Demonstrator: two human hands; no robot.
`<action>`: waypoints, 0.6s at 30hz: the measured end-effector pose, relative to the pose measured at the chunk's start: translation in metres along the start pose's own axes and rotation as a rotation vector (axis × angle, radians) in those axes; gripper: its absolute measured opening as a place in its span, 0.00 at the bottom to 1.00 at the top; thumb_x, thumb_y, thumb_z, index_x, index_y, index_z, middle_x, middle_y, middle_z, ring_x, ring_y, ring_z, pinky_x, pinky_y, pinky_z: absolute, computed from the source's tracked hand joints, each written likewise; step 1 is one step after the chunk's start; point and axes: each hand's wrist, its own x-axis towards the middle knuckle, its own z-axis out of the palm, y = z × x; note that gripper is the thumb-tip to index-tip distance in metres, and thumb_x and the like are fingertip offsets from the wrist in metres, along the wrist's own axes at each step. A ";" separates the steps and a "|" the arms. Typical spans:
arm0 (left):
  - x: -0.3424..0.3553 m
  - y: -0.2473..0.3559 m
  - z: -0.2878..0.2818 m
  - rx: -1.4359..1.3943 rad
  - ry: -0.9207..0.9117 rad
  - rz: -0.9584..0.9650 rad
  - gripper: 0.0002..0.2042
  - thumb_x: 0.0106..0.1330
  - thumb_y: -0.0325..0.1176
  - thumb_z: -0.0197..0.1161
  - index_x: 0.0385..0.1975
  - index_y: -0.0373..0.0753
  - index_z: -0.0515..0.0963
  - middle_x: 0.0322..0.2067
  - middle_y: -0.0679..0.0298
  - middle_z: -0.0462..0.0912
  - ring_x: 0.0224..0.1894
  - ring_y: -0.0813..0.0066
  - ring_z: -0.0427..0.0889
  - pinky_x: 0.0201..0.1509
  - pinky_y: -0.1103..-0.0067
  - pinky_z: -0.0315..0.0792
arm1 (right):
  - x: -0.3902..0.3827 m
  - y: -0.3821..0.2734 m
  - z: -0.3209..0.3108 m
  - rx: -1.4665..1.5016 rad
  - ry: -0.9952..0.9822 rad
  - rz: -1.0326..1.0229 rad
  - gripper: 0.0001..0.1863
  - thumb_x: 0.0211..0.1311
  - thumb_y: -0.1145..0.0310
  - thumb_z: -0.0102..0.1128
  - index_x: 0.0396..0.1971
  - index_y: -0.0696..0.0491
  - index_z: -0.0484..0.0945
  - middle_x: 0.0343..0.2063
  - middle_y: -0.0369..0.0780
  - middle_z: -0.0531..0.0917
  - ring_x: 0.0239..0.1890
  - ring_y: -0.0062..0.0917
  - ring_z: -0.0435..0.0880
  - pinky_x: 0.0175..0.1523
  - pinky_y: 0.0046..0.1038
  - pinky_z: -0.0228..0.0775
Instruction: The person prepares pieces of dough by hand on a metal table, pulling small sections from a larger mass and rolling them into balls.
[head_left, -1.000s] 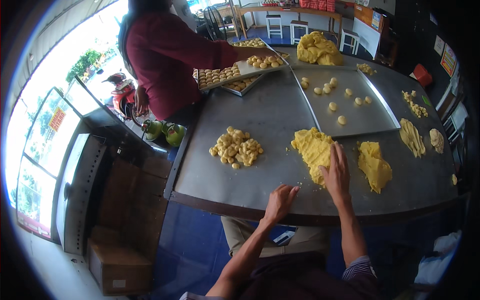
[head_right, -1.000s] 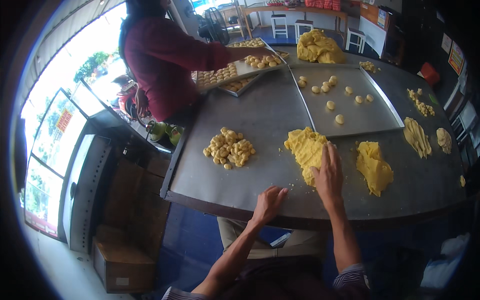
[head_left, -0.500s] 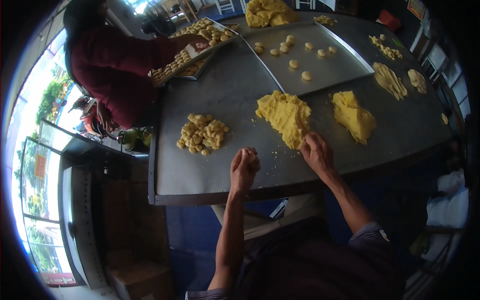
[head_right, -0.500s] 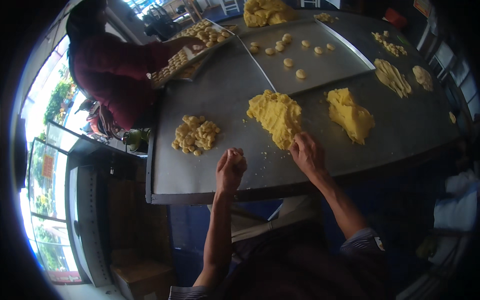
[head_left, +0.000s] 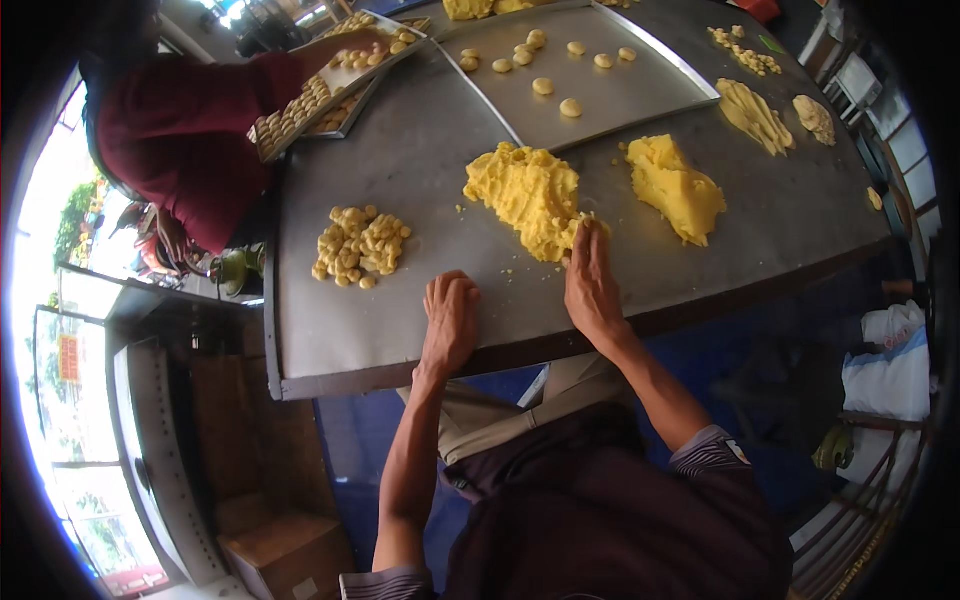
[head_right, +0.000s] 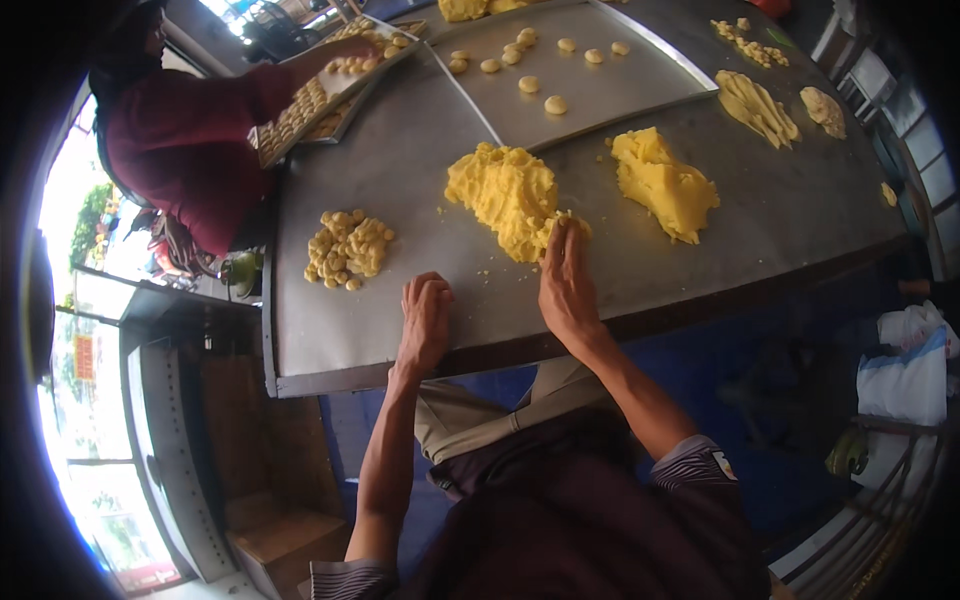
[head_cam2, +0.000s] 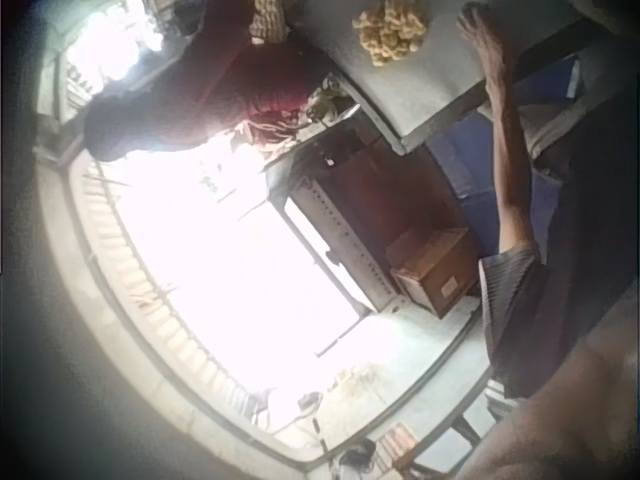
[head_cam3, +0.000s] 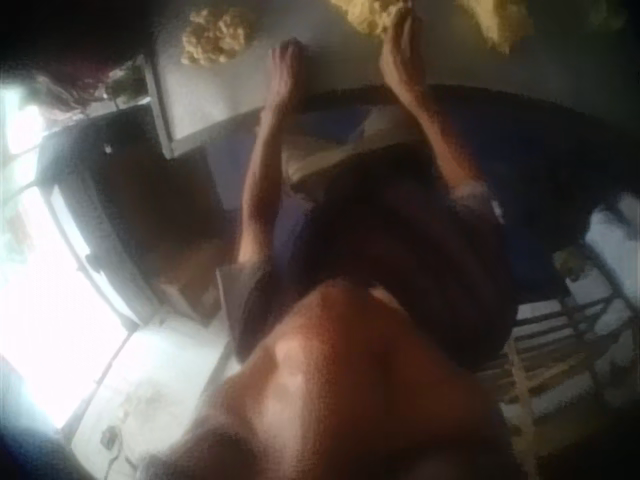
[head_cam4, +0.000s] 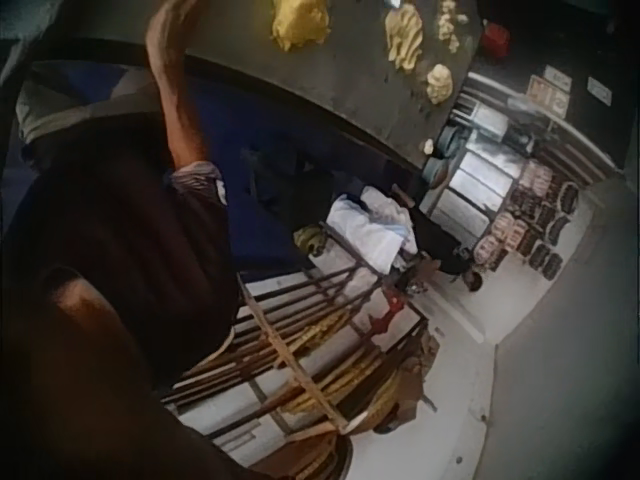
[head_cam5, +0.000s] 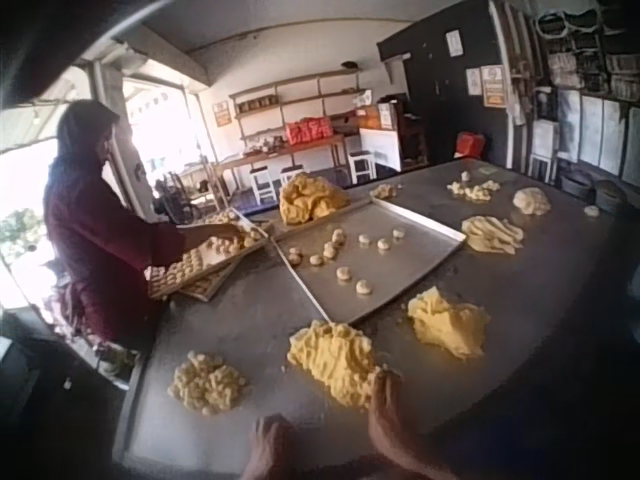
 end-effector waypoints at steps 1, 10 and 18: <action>-0.002 0.003 -0.004 0.115 -0.009 -0.040 0.06 0.69 0.28 0.57 0.42 0.36 0.74 0.36 0.55 0.79 0.32 0.55 0.76 0.43 0.67 0.72 | -0.003 -0.004 0.001 -0.046 -0.024 -0.002 0.23 0.65 0.76 0.57 0.59 0.64 0.70 0.59 0.55 0.72 0.56 0.52 0.76 0.56 0.40 0.75; -0.005 0.000 -0.037 -0.266 -0.096 -0.626 0.08 0.75 0.32 0.50 0.41 0.36 0.73 0.44 0.52 0.85 0.50 0.53 0.83 0.47 0.69 0.78 | 0.009 0.011 -0.019 0.173 -0.098 0.033 0.10 0.65 0.75 0.59 0.45 0.57 0.77 0.47 0.44 0.72 0.44 0.41 0.81 0.47 0.37 0.78; 0.034 -0.056 0.009 0.270 -0.052 -0.462 0.13 0.74 0.41 0.49 0.44 0.38 0.74 0.44 0.54 0.77 0.50 0.52 0.73 0.57 0.57 0.62 | 0.045 0.028 -0.037 0.128 -0.106 -0.078 0.22 0.61 0.72 0.63 0.56 0.54 0.71 0.51 0.48 0.73 0.49 0.46 0.78 0.51 0.40 0.73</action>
